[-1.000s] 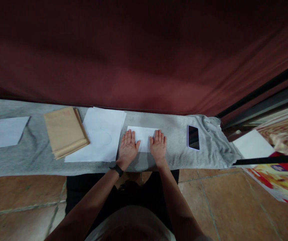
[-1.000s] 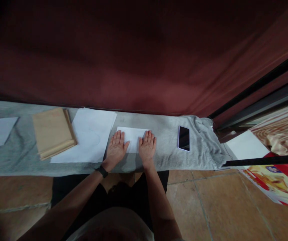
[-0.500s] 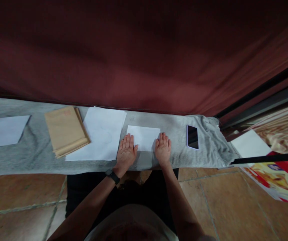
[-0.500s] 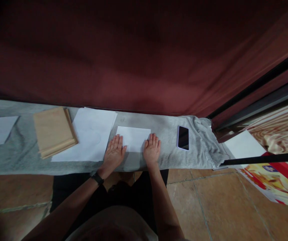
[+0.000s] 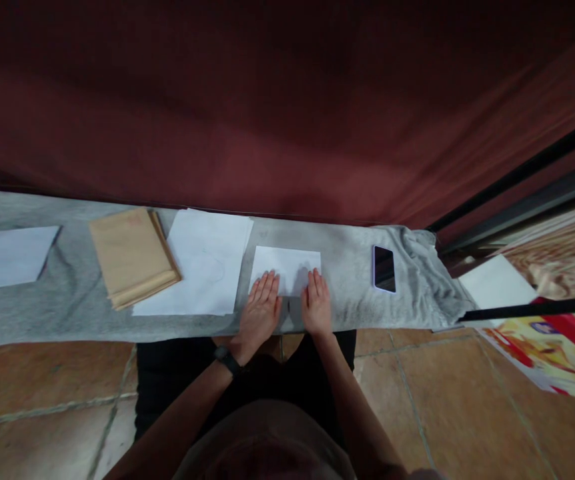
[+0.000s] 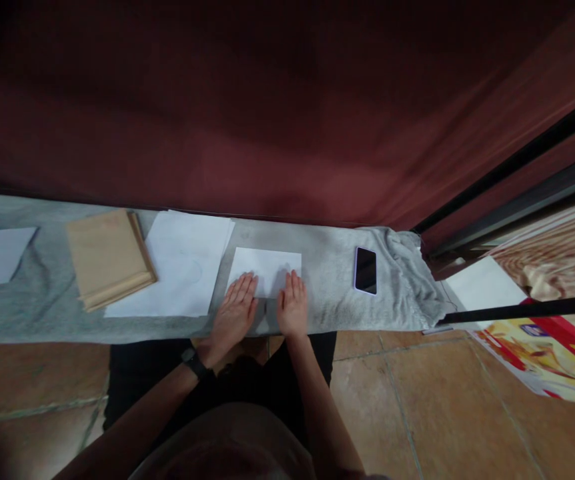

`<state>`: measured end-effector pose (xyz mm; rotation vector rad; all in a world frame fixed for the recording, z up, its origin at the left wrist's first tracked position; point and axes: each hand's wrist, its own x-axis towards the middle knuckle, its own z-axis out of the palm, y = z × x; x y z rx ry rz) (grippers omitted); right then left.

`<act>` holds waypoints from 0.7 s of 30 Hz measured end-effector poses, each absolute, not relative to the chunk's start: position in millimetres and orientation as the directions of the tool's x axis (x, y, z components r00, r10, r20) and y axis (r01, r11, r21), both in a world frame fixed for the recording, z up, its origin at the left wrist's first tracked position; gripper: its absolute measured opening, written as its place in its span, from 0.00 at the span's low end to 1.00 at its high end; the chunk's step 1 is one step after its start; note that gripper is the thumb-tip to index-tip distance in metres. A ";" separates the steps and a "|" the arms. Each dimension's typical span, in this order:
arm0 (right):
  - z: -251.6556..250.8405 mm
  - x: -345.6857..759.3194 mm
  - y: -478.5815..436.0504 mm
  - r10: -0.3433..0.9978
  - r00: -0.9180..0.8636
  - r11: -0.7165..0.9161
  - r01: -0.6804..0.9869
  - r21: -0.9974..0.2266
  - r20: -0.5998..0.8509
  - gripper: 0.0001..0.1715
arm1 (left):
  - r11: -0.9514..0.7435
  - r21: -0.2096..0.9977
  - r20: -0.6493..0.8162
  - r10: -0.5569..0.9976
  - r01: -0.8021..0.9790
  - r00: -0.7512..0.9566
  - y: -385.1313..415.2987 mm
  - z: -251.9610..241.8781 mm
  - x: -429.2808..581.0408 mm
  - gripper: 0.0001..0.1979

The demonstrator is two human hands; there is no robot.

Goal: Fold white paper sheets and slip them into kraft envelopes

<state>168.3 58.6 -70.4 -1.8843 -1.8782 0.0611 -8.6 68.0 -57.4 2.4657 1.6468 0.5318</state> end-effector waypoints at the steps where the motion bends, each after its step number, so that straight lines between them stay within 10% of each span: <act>1: -69.6 160.9 54.6 0.961 -0.007 0.110 0.928 -0.356 0.277 0.32 | -0.419 0.289 0.205 0.905 0.861 0.372 65.7 -57.4 -5.5 0.30; 21: -75.7 184.9 36.9 0.964 0.088 -0.029 0.973 -0.228 0.252 0.33 | -0.348 0.224 0.177 0.933 0.910 0.313 53.1 -60.3 -21.3 0.33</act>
